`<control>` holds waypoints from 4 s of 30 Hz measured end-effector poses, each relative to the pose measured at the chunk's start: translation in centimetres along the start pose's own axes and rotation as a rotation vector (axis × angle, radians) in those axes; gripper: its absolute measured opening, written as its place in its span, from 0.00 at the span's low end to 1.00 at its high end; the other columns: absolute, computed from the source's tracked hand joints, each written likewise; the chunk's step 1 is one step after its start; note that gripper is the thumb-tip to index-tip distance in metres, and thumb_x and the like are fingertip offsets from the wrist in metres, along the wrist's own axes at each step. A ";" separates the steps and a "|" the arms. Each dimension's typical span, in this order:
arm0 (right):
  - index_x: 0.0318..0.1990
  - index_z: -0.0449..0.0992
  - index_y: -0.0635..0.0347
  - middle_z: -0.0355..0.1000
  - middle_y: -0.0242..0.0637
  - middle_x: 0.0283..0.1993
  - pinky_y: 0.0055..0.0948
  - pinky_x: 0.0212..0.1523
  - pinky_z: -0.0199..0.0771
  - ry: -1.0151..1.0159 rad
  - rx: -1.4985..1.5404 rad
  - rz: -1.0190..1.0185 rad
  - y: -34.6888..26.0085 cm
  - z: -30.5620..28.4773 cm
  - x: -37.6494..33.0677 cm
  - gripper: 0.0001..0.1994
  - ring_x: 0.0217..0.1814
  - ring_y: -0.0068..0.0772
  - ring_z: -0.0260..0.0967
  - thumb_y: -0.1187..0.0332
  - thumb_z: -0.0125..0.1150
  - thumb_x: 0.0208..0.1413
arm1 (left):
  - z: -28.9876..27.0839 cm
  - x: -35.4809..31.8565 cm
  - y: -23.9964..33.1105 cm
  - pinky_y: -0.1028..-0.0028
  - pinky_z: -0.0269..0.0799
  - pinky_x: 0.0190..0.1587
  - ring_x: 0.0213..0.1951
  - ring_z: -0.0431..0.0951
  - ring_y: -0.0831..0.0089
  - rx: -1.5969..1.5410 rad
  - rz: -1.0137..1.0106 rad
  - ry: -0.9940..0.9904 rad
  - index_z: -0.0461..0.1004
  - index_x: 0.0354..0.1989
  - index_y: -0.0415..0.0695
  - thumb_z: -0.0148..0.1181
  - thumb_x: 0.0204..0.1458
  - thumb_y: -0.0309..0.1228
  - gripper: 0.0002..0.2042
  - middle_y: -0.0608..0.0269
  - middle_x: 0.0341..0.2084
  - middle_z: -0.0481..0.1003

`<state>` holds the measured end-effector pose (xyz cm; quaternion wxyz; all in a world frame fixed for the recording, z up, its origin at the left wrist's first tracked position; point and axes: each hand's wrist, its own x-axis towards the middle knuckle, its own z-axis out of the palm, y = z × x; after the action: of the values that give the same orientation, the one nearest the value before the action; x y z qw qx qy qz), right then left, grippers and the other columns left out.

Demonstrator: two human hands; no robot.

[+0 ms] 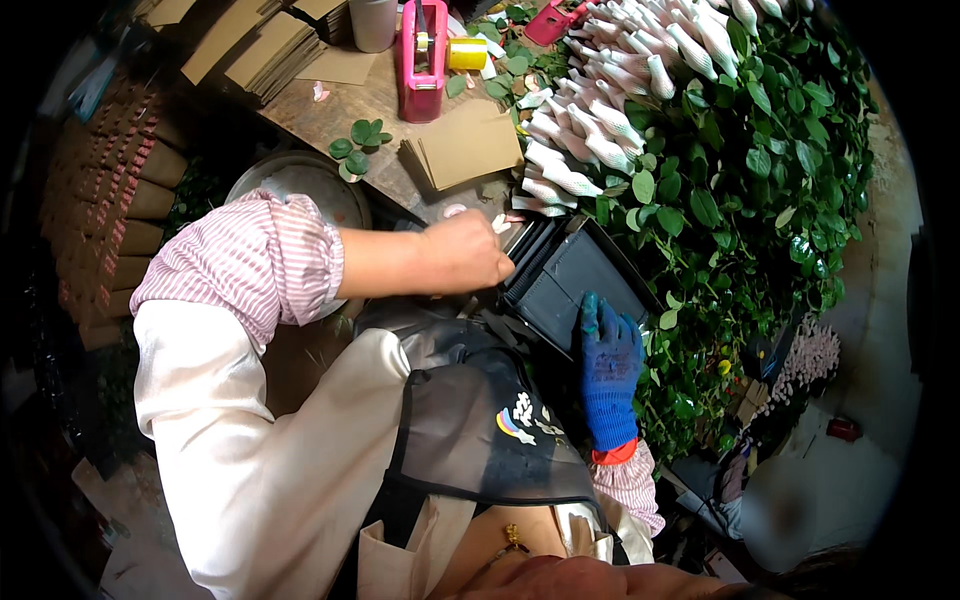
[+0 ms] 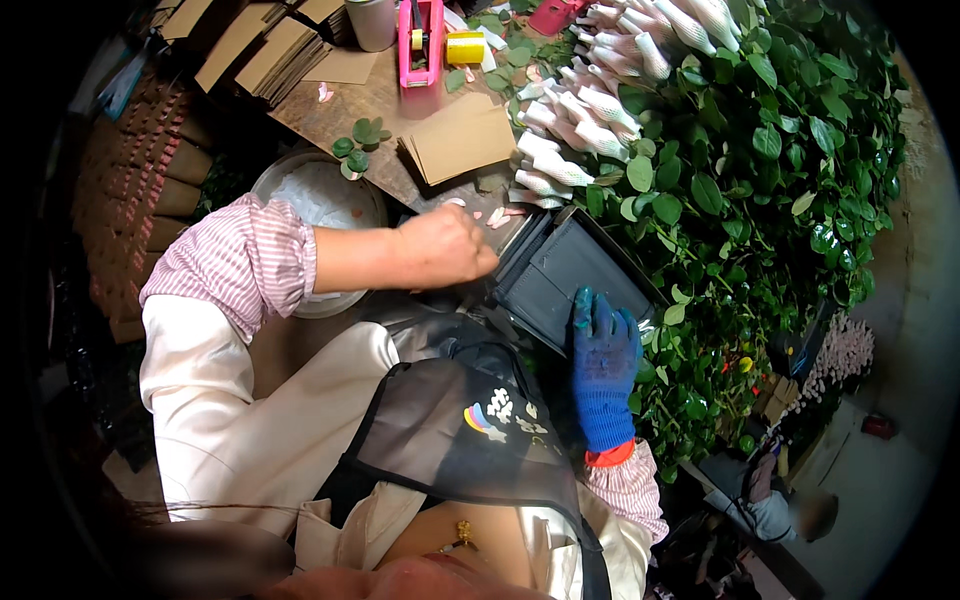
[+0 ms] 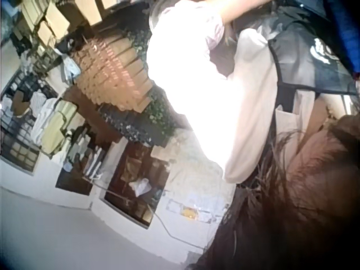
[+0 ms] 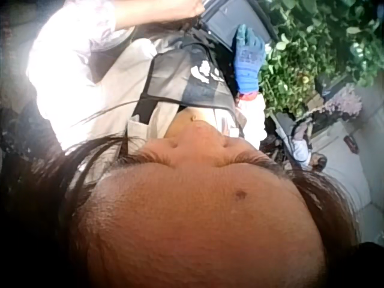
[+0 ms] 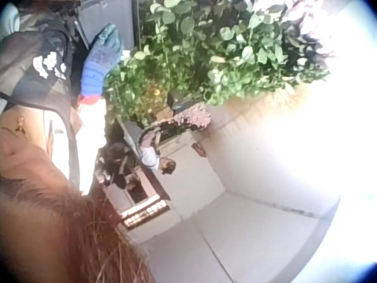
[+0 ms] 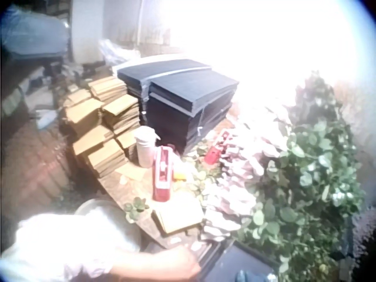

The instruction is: The person wraps individual rose stems with white protective foam sleeves and places them into a black plastic tray. They then cover the roses with a black foam sheet and secure the tray with a rubber band. The person repeats this process for multiple roses.

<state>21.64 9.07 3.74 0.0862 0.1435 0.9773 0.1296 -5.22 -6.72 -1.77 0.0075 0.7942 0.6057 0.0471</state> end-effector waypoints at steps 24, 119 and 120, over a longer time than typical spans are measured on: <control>0.67 0.66 0.50 0.68 0.39 0.59 0.48 0.62 0.70 0.072 0.102 0.022 0.0 0.4 0.0 0.29 0.56 0.43 0.69 0.72 0.59 0.54 | 2.8 8.5 -8.3 0.69 0.69 0.44 0.40 0.74 0.67 0.104 -0.133 -0.035 0.71 0.32 0.48 0.54 0.51 0.33 0.05 0.62 0.34 0.72; 0.63 0.64 0.66 0.75 0.58 0.47 0.49 0.50 0.76 -0.294 0.941 0.717 3.2 1.7 -11.9 0.33 0.48 0.60 0.75 0.54 0.62 0.56 | -0.9 14.6 5.8 0.50 0.41 0.75 0.75 0.50 0.50 -0.348 0.366 0.026 0.68 0.68 0.56 0.53 0.62 0.49 0.26 0.47 0.73 0.55; 0.63 0.65 0.65 0.76 0.57 0.47 0.49 0.50 0.76 -0.231 0.989 0.681 3.8 1.2 -12.3 0.32 0.48 0.60 0.75 0.53 0.63 0.56 | -1.2 14.2 5.5 0.50 0.43 0.75 0.74 0.52 0.49 -0.498 0.342 0.040 0.69 0.66 0.53 0.55 0.62 0.46 0.25 0.47 0.72 0.57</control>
<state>34.50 9.14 5.29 0.0684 0.4840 0.8053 -0.3355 3.66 5.47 0.75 0.1818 0.8574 0.4331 0.2103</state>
